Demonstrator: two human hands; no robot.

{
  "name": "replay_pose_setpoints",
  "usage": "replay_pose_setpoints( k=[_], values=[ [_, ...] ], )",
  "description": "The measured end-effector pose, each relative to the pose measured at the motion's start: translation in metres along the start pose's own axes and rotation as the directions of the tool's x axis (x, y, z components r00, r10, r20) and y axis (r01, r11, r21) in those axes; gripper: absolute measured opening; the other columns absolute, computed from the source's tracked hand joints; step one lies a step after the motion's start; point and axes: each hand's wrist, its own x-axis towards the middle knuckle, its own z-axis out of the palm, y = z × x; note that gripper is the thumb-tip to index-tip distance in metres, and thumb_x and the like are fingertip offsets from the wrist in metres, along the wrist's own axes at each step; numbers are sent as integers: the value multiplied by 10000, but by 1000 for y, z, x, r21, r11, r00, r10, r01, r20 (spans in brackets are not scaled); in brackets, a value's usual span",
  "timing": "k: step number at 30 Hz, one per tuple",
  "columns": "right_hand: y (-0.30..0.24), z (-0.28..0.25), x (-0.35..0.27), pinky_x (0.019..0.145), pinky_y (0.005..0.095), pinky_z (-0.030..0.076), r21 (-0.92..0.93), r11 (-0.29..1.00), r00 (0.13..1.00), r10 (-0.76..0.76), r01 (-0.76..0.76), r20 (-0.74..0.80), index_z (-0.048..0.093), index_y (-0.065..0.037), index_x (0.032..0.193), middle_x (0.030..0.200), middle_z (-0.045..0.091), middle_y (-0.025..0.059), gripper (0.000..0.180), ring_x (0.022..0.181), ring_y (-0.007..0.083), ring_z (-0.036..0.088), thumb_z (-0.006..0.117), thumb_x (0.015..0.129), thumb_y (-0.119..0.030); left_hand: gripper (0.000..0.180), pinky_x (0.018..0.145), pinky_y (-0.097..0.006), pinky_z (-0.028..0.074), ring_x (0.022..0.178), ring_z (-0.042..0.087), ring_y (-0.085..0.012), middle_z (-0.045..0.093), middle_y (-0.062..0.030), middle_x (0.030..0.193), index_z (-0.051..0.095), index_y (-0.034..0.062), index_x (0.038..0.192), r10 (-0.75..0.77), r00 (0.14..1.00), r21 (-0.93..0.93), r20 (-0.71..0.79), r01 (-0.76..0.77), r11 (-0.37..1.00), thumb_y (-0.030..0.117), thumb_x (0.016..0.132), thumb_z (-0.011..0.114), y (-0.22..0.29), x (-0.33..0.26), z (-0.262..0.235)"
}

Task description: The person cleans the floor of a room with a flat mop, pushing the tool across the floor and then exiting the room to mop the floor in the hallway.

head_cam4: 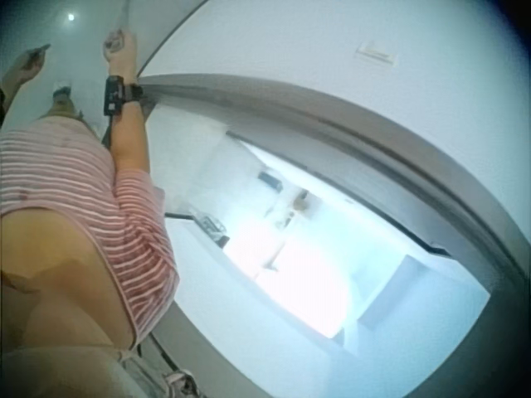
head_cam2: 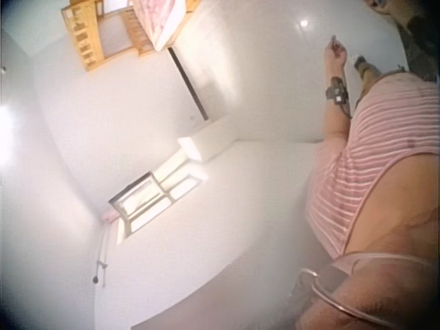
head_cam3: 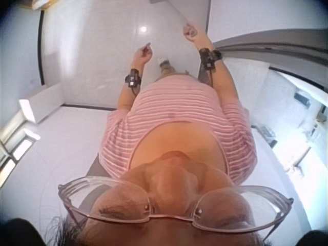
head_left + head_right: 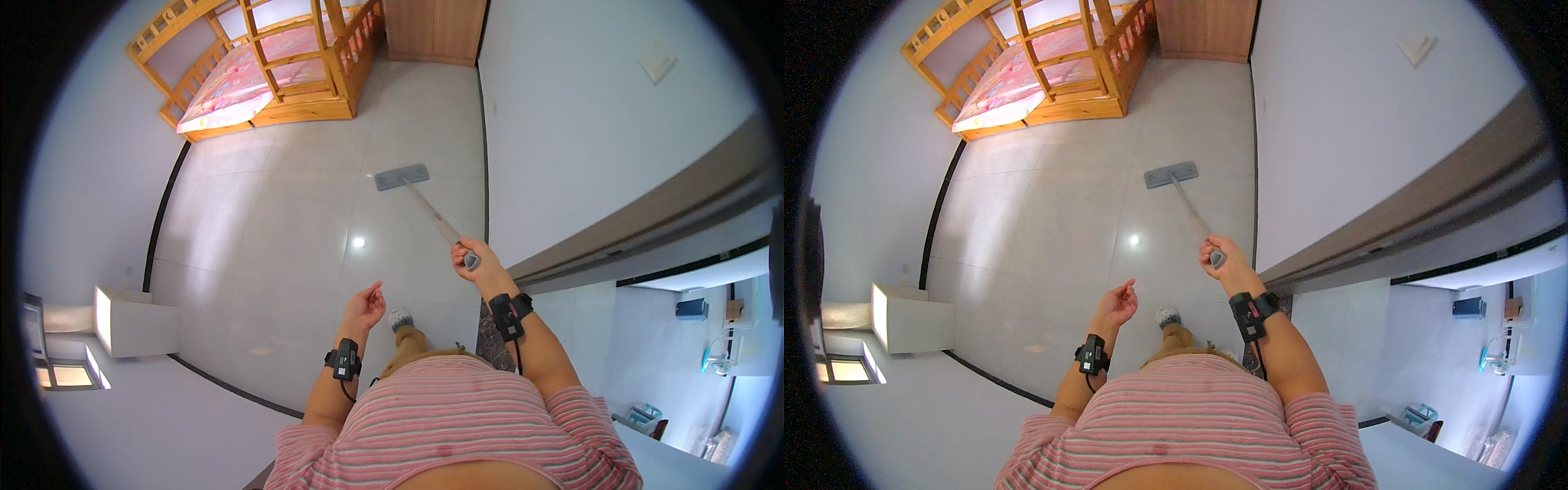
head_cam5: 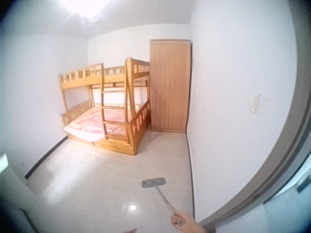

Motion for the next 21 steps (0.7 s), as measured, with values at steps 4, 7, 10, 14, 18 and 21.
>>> replay_pose_setpoints(
  k=[4,7,10,14,18,21],
  values=[
    [-40,42,-77,415,211,341,15,1000,999,-1,1,-34,362,-17,716,599,400,58,110,452,116,375,445,766,-71,203,474,-179,418,522,484,-86,498,-20,616,465,-2,974,-22,1000,-29,-19,21,999,64,793,400,-3,-34,64],
    [-63,80,-143,417,207,338,74,997,996,3,4,-93,351,-12,712,580,392,54,117,458,114,371,427,776,-75,157,495,-180,422,551,498,-73,489,-8,617,497,-6,907,-31,999,25,43,30,999,61,780,433,-6,-60,113],
    [-69,105,-177,427,216,338,134,991,992,24,-7,-122,344,-8,738,597,394,57,105,471,116,377,417,780,-72,156,488,-184,423,540,491,-74,489,-9,609,499,-5,903,-25,1000,46,-11,25,999,66,783,430,-6,-79,143],
    [-73,134,-198,442,235,344,184,983,993,8,15,-121,329,-15,776,620,395,63,85,491,122,387,397,785,-66,157,479,-187,423,531,483,-75,490,-12,600,499,-6,903,-16,999,58,-29,18,998,70,783,430,-8,-89,162],
    [-67,129,-176,447,239,344,173,983,994,-35,52,-101,320,-26,792,635,393,65,80,498,127,390,390,787,-64,150,472,-191,423,518,476,-84,486,-15,585,500,-5,888,4,997,123,-78,6,992,80,781,436,-11,-91,161],
    [-60,131,-169,449,239,343,171,982,995,-65,78,-78,315,-31,799,653,392,67,77,504,127,391,383,790,-64,140,469,-191,422,509,474,-90,483,-15,580,502,2,867,28,998,189,-62,-16,982,96,776,452,-11,-90,159]
  ],
)
